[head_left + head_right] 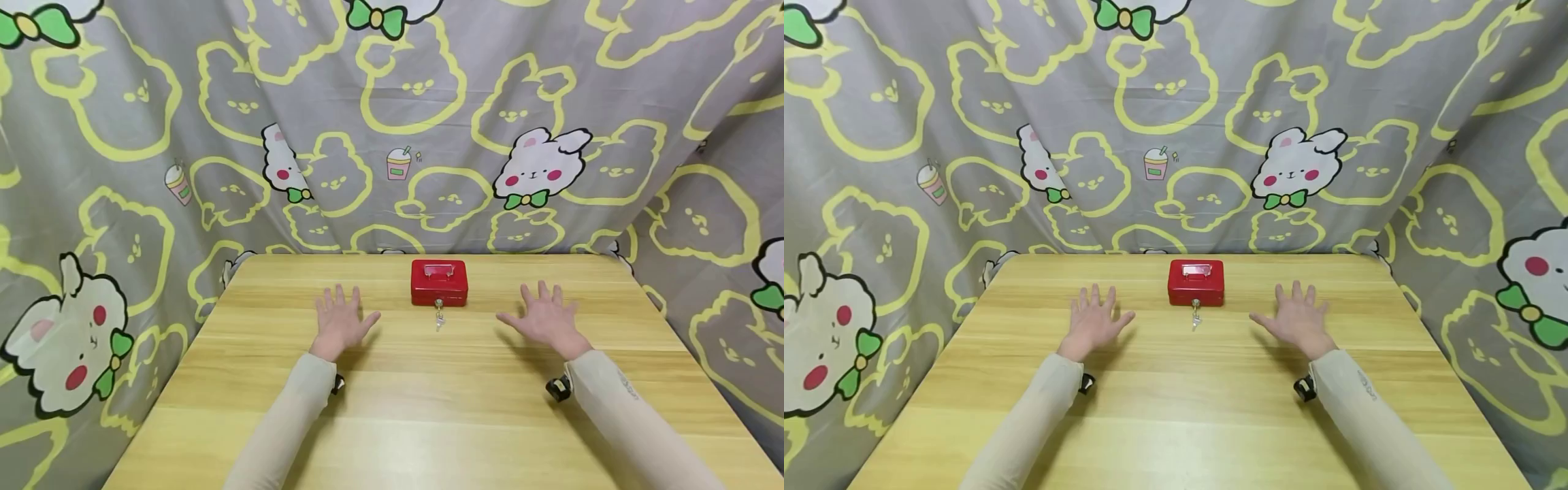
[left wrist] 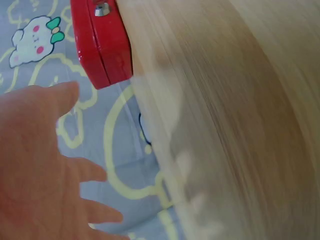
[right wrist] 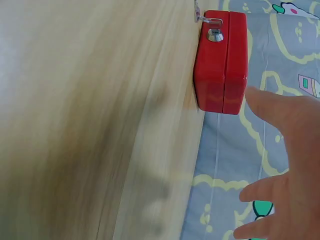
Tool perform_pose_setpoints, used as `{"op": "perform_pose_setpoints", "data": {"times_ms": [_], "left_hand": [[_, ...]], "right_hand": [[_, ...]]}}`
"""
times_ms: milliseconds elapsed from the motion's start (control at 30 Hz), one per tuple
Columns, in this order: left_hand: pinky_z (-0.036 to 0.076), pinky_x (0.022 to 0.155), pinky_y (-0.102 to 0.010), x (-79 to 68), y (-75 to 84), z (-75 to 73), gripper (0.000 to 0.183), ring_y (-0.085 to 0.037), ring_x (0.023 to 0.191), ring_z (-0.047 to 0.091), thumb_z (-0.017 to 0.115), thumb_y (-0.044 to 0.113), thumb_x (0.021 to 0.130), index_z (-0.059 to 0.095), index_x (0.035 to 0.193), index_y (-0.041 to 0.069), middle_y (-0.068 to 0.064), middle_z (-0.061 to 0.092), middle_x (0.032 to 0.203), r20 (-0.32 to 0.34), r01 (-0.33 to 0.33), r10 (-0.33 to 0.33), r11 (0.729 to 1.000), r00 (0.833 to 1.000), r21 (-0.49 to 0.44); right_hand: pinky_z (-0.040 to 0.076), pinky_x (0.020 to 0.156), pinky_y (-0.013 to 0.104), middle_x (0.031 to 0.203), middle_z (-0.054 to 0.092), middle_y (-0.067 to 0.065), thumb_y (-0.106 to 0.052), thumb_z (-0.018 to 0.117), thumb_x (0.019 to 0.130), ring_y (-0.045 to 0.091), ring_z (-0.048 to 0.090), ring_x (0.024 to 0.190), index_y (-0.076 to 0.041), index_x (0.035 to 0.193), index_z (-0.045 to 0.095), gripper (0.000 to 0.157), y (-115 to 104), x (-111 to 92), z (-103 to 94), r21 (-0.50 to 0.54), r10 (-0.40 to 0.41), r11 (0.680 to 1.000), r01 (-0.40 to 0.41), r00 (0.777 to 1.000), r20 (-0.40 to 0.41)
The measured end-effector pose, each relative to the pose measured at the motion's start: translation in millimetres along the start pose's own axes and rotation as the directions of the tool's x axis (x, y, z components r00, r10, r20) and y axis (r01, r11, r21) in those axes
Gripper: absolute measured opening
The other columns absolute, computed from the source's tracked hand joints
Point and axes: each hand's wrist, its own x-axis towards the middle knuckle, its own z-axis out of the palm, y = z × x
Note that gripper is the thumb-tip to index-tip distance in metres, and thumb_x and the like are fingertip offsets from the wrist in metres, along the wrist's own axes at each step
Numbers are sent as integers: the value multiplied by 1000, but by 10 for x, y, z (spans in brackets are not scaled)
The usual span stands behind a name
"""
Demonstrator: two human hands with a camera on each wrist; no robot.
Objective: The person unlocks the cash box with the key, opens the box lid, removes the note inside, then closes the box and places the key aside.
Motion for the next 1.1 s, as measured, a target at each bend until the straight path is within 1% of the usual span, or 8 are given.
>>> {"op": "perform_pose_setpoints", "data": {"times_ms": [133, 200, 333, 500, 600, 767, 900, 1100], "left_hand": [[13, 110, -56, 114, 8, 22, 79, -46, 138, 11, 34, 60, 95, 16, 152, 9, -27, 12, 152, 12, -66, 70, 977, 997, -201], [12, 112, -52, 190, 31, 29, 77, -42, 139, 12, 34, 56, 97, 13, 152, 7, -24, 11, 153, 14, -98, 107, 948, 994, -303], [12, 113, -44, 382, 131, 47, 74, -33, 141, 13, 36, 49, 99, 8, 152, 4, -18, 12, 155, 8, -153, 174, 884, 985, -442], [13, 113, -37, 622, 315, 67, 73, -26, 141, 14, 38, 44, 100, 7, 151, 3, -15, 12, 156, -2, -171, 214, 773, 977, -611], [16, 113, -37, 740, 414, 86, 70, -27, 141, 18, 38, 42, 101, 6, 152, 5, -12, 11, 156, 7, -154, 223, 697, 975, -700], [23, 111, -40, 871, 562, 118, 66, -29, 138, 27, 39, 37, 102, 7, 153, 12, -9, 15, 156, 44, -94, 214, 593, 976, -800], [22, 111, -42, 931, 653, 152, 65, -30, 138, 26, 39, 36, 102, 8, 153, 11, -11, 17, 156, 52, -79, 214, 561, 975, -824], [22, 112, -41, 991, 727, 240, 66, -28, 139, 24, 38, 37, 102, 6, 153, 11, -11, 19, 155, 63, -75, 230, 546, 971, -834]], "right_hand": [[20, 102, 67, 142, 22, 41, -56, 47, 92, 57, 20, 129, 12, 141, 30, 85, -13, 130, 15, 159, -72, 985, 73, 997, -11], [22, 104, 61, 141, 25, 39, -50, 48, 94, 53, 24, 129, 13, 141, 30, 80, -27, 216, 42, 257, -100, 961, 99, 995, -11], [29, 103, 57, 142, 31, 34, -39, 51, 96, 49, 34, 126, 11, 142, 30, 71, -92, 382, 104, 421, -122, 900, 112, 993, -5], [39, 98, 52, 145, 30, 30, -29, 50, 99, 45, 40, 125, 7, 144, 28, 62, -206, 583, 181, 576, -116, 813, 85, 993, 17], [41, 97, 51, 146, 28, 29, -24, 47, 101, 44, 39, 126, 6, 146, 25, 58, -286, 689, 219, 621, -131, 779, 84, 991, 30], [41, 97, 50, 150, 22, 27, -25, 44, 102, 43, 36, 129, 3, 148, 19, 60, -384, 814, 277, 674, -152, 735, 70, 986, 63], [41, 97, 49, 152, 19, 25, -27, 44, 102, 42, 36, 129, 1, 150, 16, 62, -441, 865, 337, 705, -138, 708, 47, 988, 73], [35, 102, 49, 153, 18, 22, -28, 43, 102, 42, 32, 132, -3, 151, 16, 62, -486, 891, 415, 718, -107, 696, 15, 991, 84]]}}
